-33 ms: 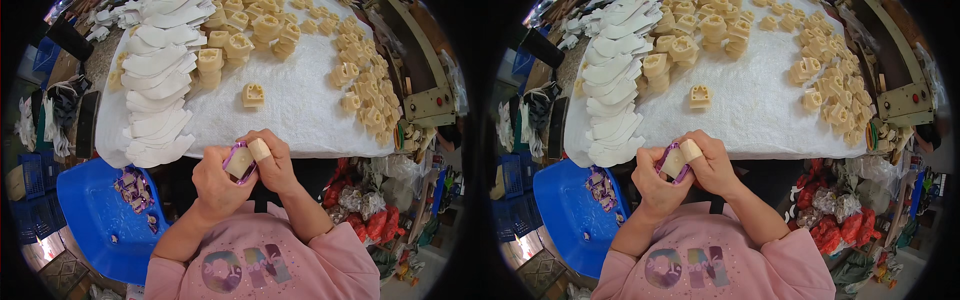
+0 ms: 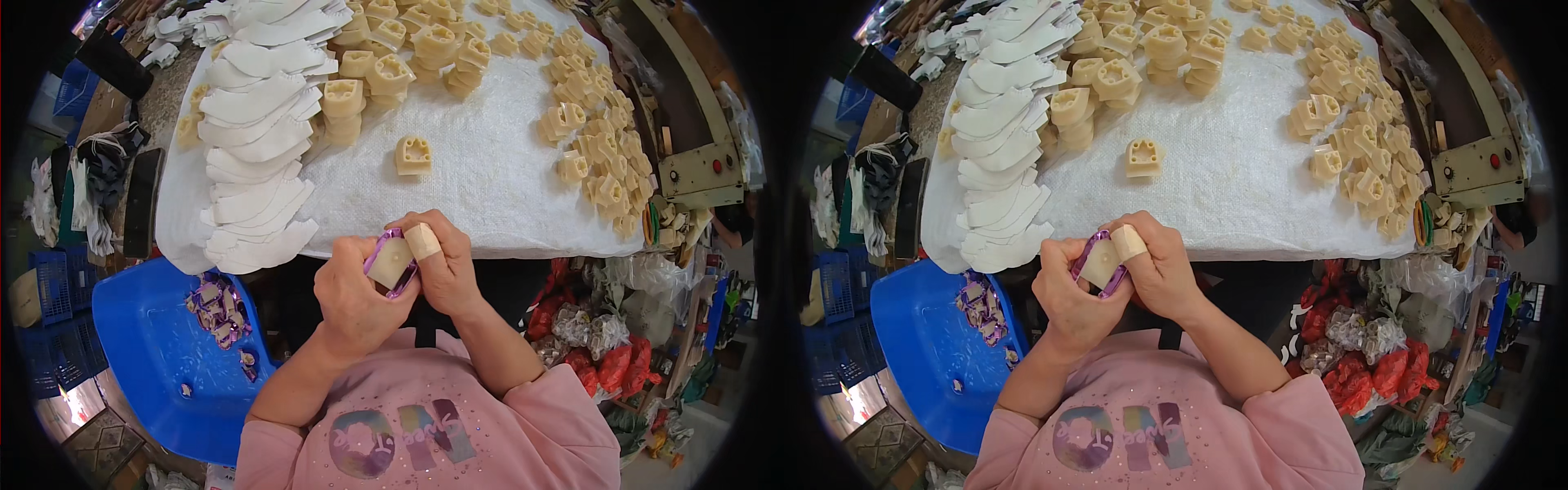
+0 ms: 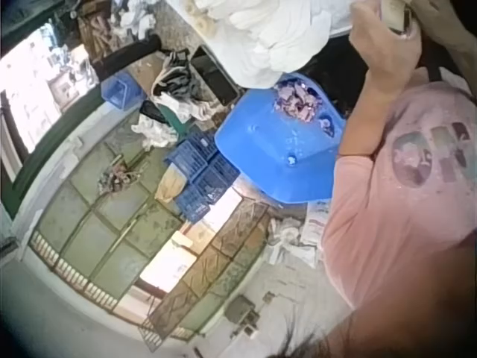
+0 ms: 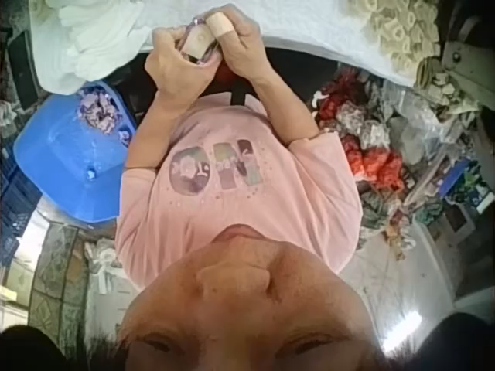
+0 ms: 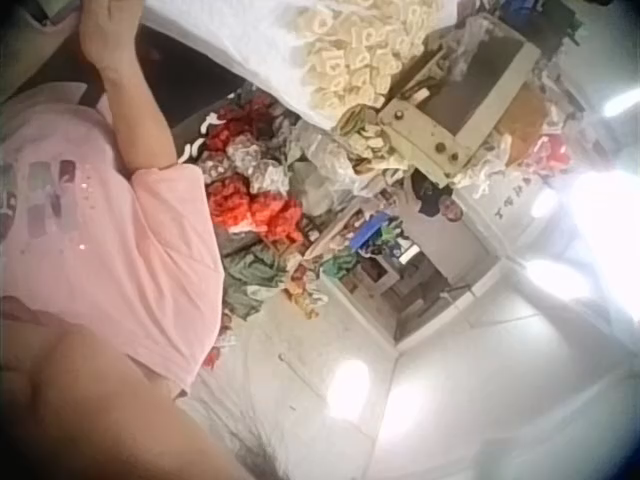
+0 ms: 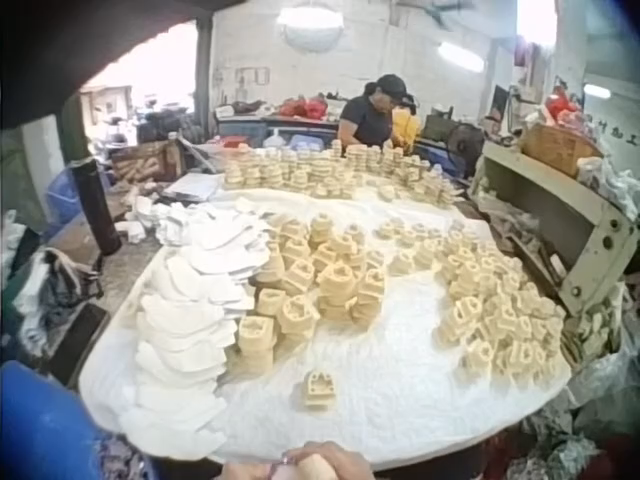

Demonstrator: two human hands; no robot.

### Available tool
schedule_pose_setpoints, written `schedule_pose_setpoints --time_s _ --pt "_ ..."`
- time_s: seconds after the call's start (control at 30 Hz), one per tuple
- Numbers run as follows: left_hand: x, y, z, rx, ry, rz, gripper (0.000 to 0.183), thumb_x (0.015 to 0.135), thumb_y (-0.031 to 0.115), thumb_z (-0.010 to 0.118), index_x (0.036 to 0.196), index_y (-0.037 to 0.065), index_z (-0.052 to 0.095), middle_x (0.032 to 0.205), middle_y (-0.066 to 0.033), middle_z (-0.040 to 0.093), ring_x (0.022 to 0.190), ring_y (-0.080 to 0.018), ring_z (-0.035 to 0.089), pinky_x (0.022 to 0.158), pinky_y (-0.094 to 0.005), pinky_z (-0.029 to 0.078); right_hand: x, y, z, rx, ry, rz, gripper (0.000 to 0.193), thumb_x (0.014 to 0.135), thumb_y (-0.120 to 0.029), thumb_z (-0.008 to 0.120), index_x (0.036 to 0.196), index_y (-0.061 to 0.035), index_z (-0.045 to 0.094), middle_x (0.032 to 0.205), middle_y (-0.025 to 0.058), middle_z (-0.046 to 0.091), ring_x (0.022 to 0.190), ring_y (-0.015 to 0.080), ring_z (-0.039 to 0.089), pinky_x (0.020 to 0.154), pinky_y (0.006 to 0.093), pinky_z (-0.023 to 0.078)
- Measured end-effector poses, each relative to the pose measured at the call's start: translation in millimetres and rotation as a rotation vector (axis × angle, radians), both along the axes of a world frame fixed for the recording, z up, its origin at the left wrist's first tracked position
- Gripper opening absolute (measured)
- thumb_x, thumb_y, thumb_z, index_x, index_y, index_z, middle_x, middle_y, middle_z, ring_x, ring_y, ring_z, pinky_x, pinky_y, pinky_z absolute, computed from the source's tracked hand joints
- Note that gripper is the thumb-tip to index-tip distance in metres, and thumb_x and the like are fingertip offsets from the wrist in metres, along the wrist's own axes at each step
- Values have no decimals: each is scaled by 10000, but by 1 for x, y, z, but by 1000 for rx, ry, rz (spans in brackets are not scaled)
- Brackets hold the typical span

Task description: Manually assembling or fitting white material components into small beige shoe parts.

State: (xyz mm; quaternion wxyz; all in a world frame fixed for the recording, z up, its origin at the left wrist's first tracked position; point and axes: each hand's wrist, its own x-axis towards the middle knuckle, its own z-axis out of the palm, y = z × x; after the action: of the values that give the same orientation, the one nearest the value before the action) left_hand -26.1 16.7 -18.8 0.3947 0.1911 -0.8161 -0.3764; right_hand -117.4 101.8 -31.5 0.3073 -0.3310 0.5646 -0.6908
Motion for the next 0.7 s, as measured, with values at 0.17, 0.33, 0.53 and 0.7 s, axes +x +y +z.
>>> schedule_pose_setpoints --time_s 0.17,0.33,0.53,0.7 --pt "0 -4 -1 -14 -3 40 453 588 96 821 881 15 485 682 -103 564 551 -251 602 504 -313 487 6 3 -4 -54 -438 21 224 954 -159 445 1055 2 565 951 71 603 834 125 559 745 265 455" --pt "-2 -1 -2 -128 33 73 423 612 85 807 869 2 482 685 -104 571 545 -257 602 504 -309 488 13 -1 -1 127 75 -132 250 956 -162 438 1085 11 565 980 75 606 873 167 586 779 282 461" --pt "0 -10 0 279 -5 2 356 674 73 766 870 7 476 662 -72 572 562 -155 600 507 -276 478 4 -2 -2 108 -112 -20 296 941 -198 494 1151 3 547 1019 97 573 911 173 561 785 296 454" --pt "18 -26 -9 1084 -11 -501 240 847 206 626 833 13 484 671 -45 561 631 -41 504 551 -192 400 -13 -3 0 -67 181 205 335 934 -228 531 1181 -2 519 1113 82 458 955 162 478 836 304 415"
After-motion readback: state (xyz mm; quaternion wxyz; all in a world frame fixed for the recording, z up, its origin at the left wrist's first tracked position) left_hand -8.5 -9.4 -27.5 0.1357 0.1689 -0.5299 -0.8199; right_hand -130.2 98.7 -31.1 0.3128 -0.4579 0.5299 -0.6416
